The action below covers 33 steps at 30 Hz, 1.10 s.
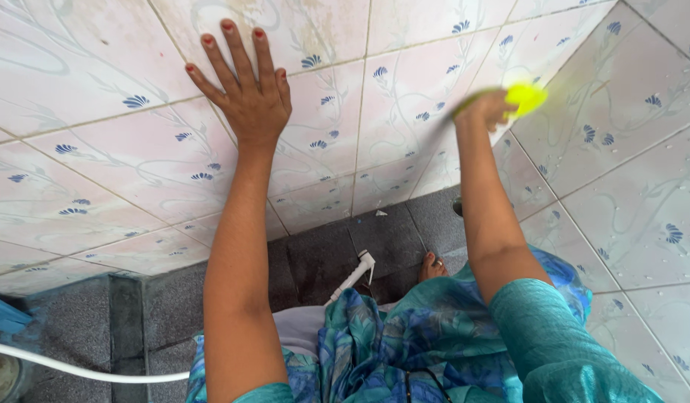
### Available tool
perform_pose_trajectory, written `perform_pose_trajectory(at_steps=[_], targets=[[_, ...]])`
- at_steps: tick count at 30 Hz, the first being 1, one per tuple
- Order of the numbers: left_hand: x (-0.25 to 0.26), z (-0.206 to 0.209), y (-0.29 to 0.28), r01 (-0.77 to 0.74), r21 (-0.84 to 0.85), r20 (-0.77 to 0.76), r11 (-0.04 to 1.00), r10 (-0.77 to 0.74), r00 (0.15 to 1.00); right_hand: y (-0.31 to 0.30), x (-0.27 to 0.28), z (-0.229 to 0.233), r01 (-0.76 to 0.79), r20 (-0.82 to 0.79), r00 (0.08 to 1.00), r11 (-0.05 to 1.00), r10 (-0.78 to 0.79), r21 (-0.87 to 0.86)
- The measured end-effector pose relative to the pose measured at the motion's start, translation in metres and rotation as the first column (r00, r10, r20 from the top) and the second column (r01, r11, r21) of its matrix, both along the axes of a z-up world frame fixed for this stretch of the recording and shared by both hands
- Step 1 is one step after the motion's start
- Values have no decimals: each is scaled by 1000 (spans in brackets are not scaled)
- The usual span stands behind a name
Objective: The person scrubs tiled bathroom walls with a sponge while spraying water from a handheld bidet nozzle.
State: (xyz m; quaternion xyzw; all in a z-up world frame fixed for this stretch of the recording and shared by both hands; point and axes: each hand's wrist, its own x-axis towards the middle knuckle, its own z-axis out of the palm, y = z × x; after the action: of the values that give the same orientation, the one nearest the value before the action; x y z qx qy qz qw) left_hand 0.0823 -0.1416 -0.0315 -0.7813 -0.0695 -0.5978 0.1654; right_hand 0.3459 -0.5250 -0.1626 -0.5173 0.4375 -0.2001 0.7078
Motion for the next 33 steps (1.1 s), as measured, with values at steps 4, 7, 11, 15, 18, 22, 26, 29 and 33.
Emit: perform_pose_trajectory(at_steps=[4,7,11,15,18,22,26,29,33], targets=[[1,-2,2,-4,4,19,1000,4,1000,68,-32,24,107,184,983,755,18,-647],[1,-5,2,-6,1,4,1000,6,1000,137,-85,16,311,488,837,521,246,-795],[-3,-12,3,-18,28,-33,999,19,999,190,-161,-36,394,359,563,140,744,-908],[-6,-14,7,-11,64,-60,998,15,998,182,-176,-111,653,-321,428,-534,845,-537],[-6,-16,8,-4,80,-58,997,9,998,150,-156,-154,678,-395,396,-554,829,-483],[-2,-17,10,7,88,-30,996,-4,1000,92,-119,-180,399,-693,482,-838,537,-372],[-2,-19,11,14,79,-53,997,-9,999,52,-100,-179,-168,-870,463,-947,170,-274],[-2,-21,12,14,79,-57,997,-9,998,18,-82,-169,448,-12,604,-352,797,-822],[-4,-21,11,18,78,-77,997,-12,997,-10,-53,-148,-12,269,734,408,623,-913]])
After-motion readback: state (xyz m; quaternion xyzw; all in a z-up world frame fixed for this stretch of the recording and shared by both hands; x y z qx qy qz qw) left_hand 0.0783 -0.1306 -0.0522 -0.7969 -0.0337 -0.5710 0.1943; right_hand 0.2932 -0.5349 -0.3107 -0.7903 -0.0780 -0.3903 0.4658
